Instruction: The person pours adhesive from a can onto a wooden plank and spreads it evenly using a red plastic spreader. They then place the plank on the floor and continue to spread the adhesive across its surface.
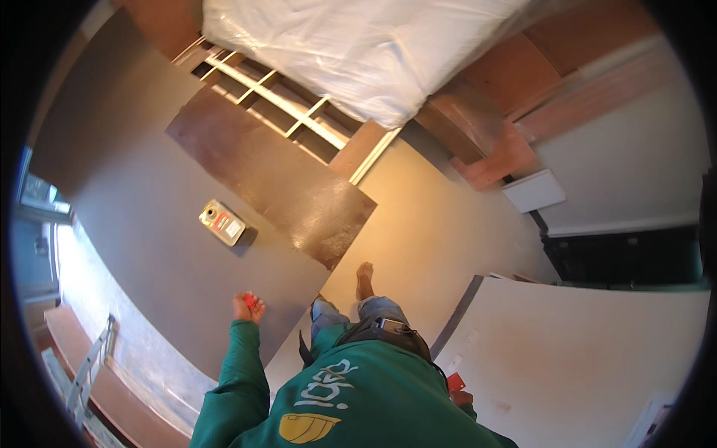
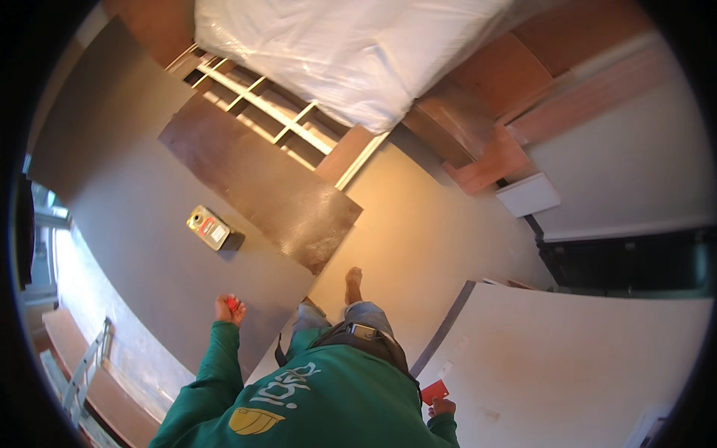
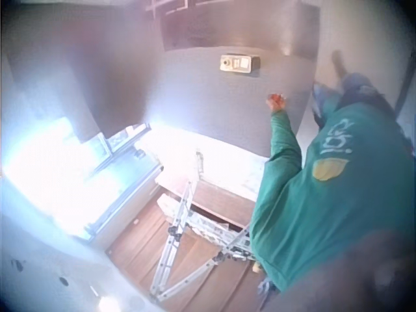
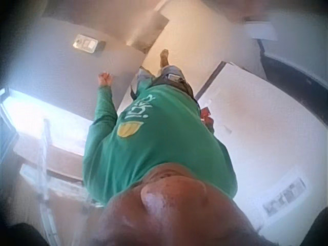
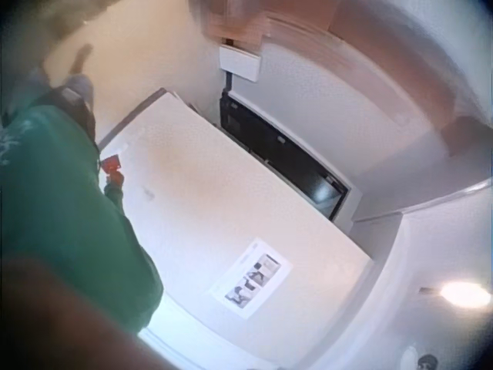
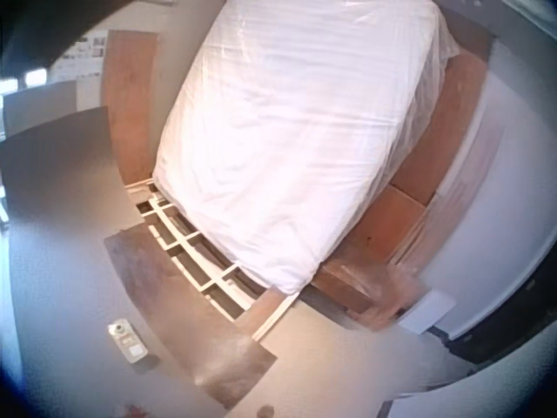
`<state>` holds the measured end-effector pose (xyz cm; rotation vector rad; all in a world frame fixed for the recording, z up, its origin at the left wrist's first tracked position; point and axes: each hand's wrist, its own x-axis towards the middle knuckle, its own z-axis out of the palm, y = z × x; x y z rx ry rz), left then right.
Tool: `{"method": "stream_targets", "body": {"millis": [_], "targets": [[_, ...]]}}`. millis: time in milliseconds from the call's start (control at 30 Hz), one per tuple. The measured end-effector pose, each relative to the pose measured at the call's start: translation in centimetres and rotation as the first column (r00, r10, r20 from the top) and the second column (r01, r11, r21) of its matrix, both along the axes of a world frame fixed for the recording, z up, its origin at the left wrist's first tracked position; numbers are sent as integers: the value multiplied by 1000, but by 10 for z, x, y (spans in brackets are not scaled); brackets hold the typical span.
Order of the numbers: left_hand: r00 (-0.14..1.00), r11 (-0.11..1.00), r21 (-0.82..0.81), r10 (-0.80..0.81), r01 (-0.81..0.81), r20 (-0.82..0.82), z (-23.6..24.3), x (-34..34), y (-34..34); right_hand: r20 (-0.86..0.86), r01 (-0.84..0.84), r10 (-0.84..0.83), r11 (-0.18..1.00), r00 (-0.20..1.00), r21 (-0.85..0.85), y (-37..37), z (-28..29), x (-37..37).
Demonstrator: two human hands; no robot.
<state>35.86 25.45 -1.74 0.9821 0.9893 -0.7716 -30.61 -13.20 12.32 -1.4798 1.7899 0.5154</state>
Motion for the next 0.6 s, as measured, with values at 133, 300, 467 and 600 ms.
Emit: {"method": "stream_targets", "body": {"millis": [133,300,467,600], "targets": [[999,1000,-2,-23,23,41,-9,3,5,-4,24,-24,1000,1000,18,-2,-2,11],[1000,996,83,26,-27,13,-22,0,3,-104,125,-125,992,987,-12,-20,6,30],[976,993,-34,115,-110,184,-41,-26,32,60,512,-508,856,859,-75,-43,13,48],[981,966,258,-75,27,178,-24,0,23,9,472,-473,880,881,-38,-49,7,60]]}}
